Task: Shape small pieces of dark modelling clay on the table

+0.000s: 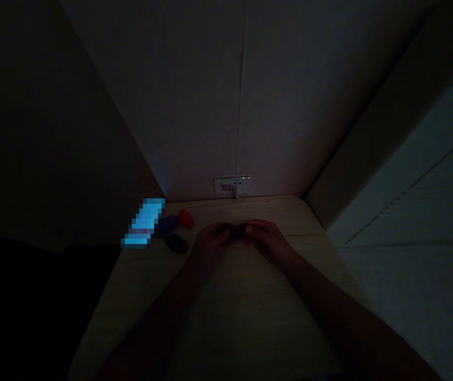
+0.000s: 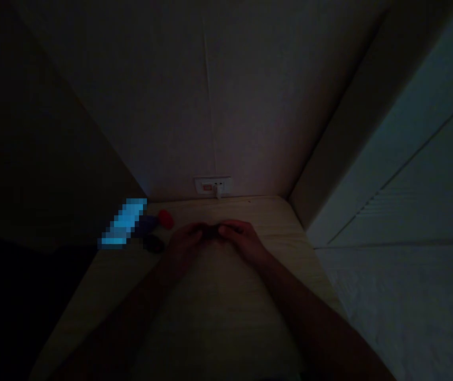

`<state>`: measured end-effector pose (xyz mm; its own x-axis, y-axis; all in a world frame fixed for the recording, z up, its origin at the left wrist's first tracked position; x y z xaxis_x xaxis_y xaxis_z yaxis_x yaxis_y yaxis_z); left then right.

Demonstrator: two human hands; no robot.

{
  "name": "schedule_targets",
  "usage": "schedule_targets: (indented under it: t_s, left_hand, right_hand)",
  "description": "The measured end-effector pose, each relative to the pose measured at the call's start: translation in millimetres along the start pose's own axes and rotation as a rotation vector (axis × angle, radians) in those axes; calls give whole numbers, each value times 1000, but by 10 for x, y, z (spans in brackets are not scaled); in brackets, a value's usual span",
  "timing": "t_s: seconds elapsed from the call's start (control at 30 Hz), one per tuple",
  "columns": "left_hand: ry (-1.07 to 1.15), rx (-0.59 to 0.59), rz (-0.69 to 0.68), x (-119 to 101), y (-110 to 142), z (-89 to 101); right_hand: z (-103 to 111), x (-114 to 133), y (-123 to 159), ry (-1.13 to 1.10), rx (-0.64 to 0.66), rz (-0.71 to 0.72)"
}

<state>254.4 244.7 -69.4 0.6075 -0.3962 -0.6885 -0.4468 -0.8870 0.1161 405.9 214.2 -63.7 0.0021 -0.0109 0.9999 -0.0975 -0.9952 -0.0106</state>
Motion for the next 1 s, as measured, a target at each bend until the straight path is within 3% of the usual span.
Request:
schedule_targets:
  t_s: [0.23,0.5,0.73,0.9,1.0]
  left_hand:
    - [-21,13,28,28,16,-15]
    - [-48,9,-1,15,17,-21]
    - [-159,-29,-105,-47,-1,41]
    - [-320,-28,-141,-79,27,37]
    - [-379,-17,-153,-97,64,-28]
  right_hand:
    - [206,-53,-30,21,-86,18]
    - [49,38,-6,29,-27,52]
    - [191,161,97,194,-232,156]
    - [-11,212,174,343,-55,234]
    - [-71,188,180,337,-41,228]
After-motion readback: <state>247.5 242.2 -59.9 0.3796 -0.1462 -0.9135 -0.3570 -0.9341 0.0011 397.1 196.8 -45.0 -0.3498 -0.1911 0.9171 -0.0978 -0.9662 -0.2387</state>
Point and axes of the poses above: each hand's wrist, its own y-axis away from the middle knuckle, its own z-axis out of the back of the hand, x = y × z, the point moved 9 cm from there along -y, towards the middle knuckle, and after that the axes turned 12 degrees about y, right-handed, at the moved point
